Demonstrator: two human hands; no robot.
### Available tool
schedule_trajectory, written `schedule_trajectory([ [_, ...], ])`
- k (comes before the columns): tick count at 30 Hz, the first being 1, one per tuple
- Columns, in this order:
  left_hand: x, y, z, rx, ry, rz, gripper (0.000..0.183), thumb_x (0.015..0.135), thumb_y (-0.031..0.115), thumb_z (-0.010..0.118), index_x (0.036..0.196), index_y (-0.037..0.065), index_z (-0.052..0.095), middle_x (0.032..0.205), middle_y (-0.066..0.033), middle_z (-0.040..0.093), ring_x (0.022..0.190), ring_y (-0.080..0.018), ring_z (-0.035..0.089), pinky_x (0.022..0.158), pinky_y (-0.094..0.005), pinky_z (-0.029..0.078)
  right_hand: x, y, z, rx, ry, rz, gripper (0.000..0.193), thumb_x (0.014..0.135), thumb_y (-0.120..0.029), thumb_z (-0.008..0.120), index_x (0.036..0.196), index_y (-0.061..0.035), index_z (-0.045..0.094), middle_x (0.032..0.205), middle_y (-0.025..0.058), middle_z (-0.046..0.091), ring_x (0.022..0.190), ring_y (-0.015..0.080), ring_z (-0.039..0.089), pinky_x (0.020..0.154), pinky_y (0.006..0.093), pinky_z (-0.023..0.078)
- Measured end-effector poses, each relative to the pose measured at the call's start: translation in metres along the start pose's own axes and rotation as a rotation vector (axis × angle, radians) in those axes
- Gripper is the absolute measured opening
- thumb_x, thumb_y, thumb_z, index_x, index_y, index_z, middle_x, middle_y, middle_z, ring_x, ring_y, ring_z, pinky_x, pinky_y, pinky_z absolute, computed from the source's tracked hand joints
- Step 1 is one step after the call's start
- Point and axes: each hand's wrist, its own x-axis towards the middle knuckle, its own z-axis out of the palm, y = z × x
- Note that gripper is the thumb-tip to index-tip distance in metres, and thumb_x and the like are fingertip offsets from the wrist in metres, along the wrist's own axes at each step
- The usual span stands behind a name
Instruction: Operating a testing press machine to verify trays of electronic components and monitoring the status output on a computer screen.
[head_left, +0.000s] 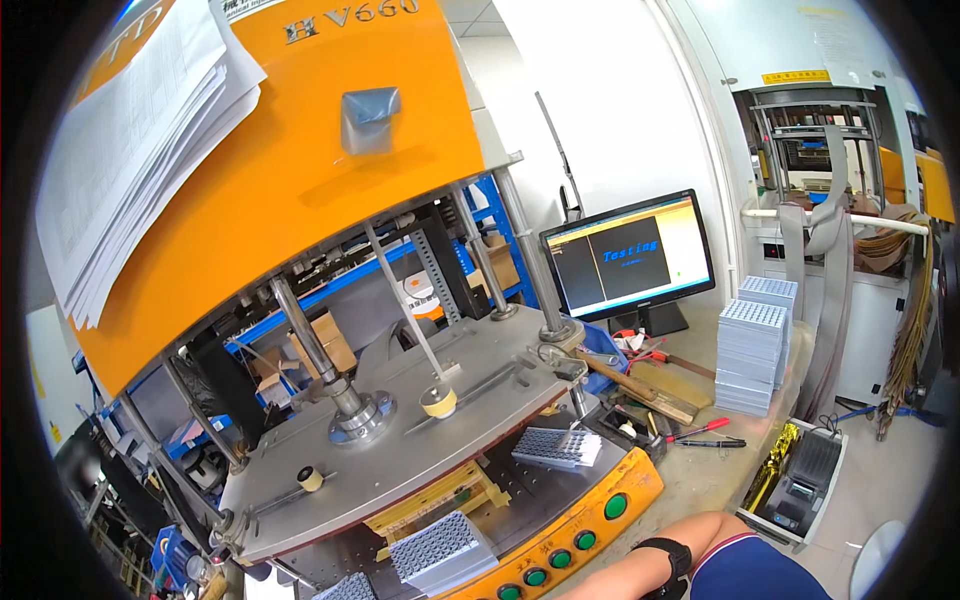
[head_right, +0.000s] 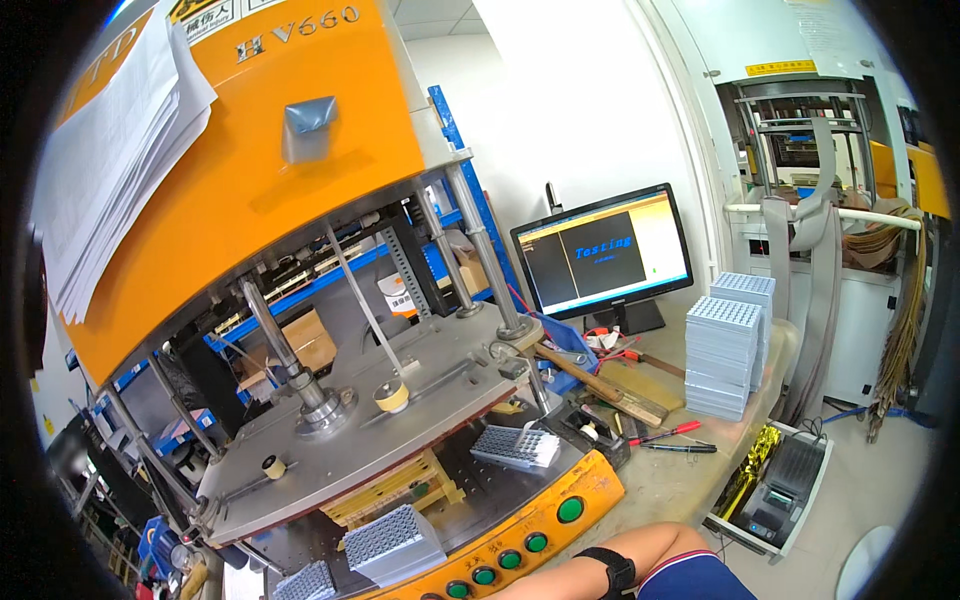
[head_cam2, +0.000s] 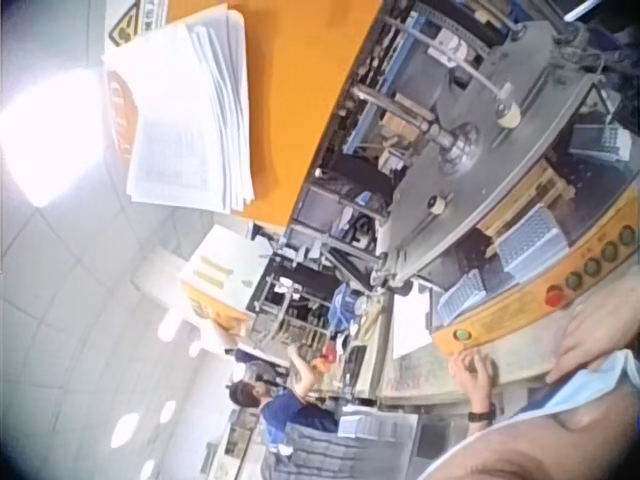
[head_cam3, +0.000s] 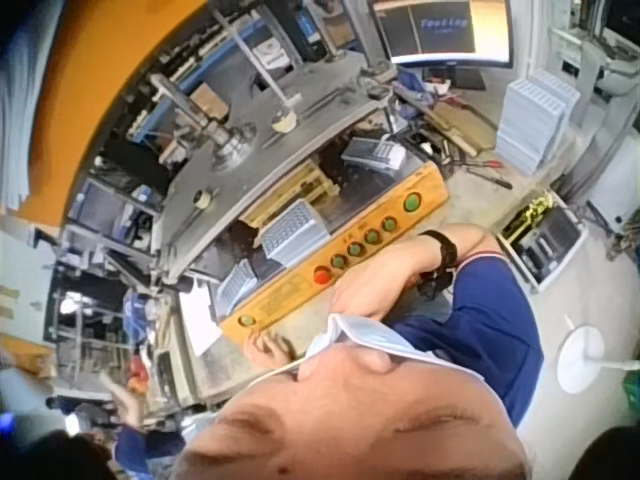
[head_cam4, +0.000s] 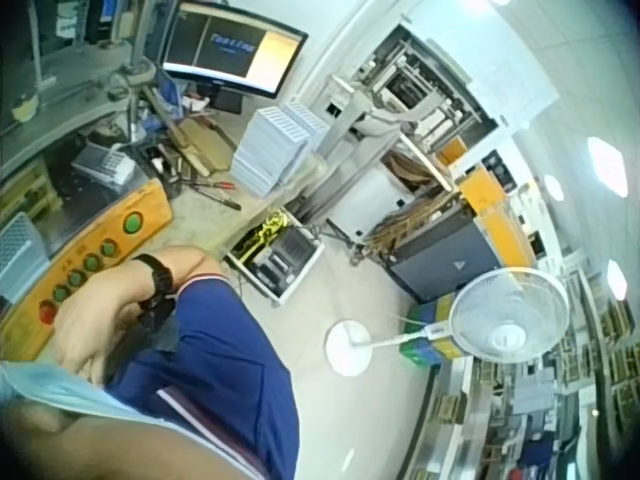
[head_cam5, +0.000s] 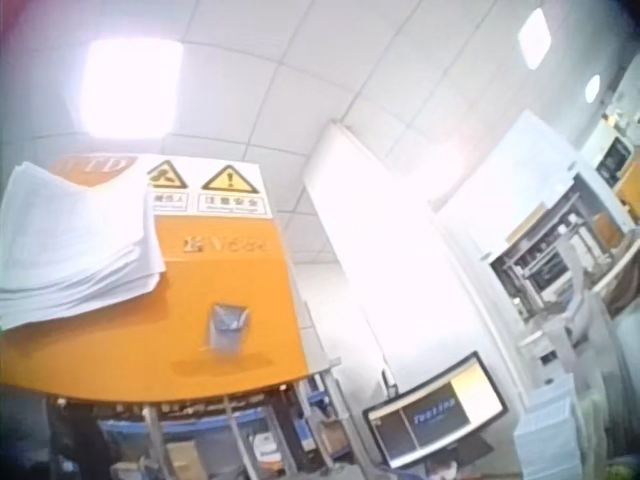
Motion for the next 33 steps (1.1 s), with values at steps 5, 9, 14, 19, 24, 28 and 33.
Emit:
schedule_trajectory([
  [5,-0.002,-0.014,0.001,0.087,0.002,0.055,0.036,0.096,0.017,0.060,0.125,-0.003,0.049,0.125,-0.0212,0.050,0.101,-0.0309,0.061,0.086,-0.0395,0.054,0.000,-0.003,-0.002,0.002,0.034,-0.006,0.031,0.098,-0.028,0.056,0.094,0.0020,0.059,0.088,0.0249,0.064,0.085,0.0447,0.060,0.073,0.0500,0.048],
  [9,-0.006,-0.017,0.002,0.021,0.022,-0.001,0.036,0.096,0.018,0.060,0.124,-0.002,0.050,0.123,-0.0214,0.051,0.099,-0.0304,0.061,0.083,-0.0380,0.053,0.000,-0.005,-0.004,0.000,0.044,-0.008,0.032,0.098,-0.030,0.056,0.093,0.0015,0.058,0.088,0.0247,0.064,0.085,0.0448,0.060,0.072,0.0505,0.048],
  [14,0.005,0.001,-0.006,0.207,0.089,0.230,0.033,0.097,0.018,0.057,0.122,-0.002,0.051,0.116,-0.0209,0.054,0.093,-0.0297,0.062,0.080,-0.0366,0.052,0.001,-0.003,-0.007,-0.015,0.000,0.015,0.033,0.098,-0.031,0.056,0.092,0.0014,0.057,0.087,0.0248,0.064,0.084,0.0449,0.060,0.071,0.0508,0.048],
  [19,-0.005,-0.010,0.009,-0.145,0.078,-0.026,0.027,0.099,0.017,0.053,0.118,-0.002,0.053,0.102,-0.0206,0.058,0.085,-0.0305,0.060,0.078,-0.0399,0.051,-0.001,-0.002,-0.010,-0.047,-0.059,0.044,0.036,0.099,-0.034,0.056,0.090,0.0011,0.056,0.087,0.0242,0.063,0.084,0.0445,0.059,0.071,0.0508,0.047],
  [24,-0.012,-0.021,0.009,-0.184,-0.020,-0.162,0.025,0.099,0.017,0.054,0.116,-0.002,0.055,0.099,-0.0195,0.059,0.083,-0.0300,0.060,0.077,-0.0400,0.051,-0.004,-0.004,-0.007,-0.049,-0.032,0.022,0.037,0.099,-0.035,0.056,0.090,0.0006,0.055,0.086,0.0239,0.063,0.084,0.0443,0.060,0.071,0.0502,0.047],
  [28,-0.017,-0.030,0.004,-0.213,-0.093,-0.217,0.024,0.100,0.016,0.054,0.114,-0.002,0.056,0.096,-0.0186,0.060,0.082,-0.0296,0.060,0.076,-0.0401,0.050,-0.003,-0.013,-0.004,-0.066,-0.049,0.067,0.038,0.099,-0.037,0.057,0.092,0.0003,0.057,0.088,0.0229,0.064,0.085,0.0437,0.060,0.072,0.0492,0.048],
  [33,-0.017,-0.046,0.003,-0.251,-0.214,-0.307,0.022,0.100,0.016,0.054,0.112,-0.002,0.057,0.092,-0.0175,0.061,0.081,-0.0291,0.059,0.075,-0.0402,0.050,-0.015,-0.009,-0.016,-0.140,0.070,0.134,0.043,0.098,-0.042,0.058,0.105,-0.0004,0.060,0.097,0.0205,0.066,0.093,0.0416,0.062,0.079,0.0477,0.050],
])
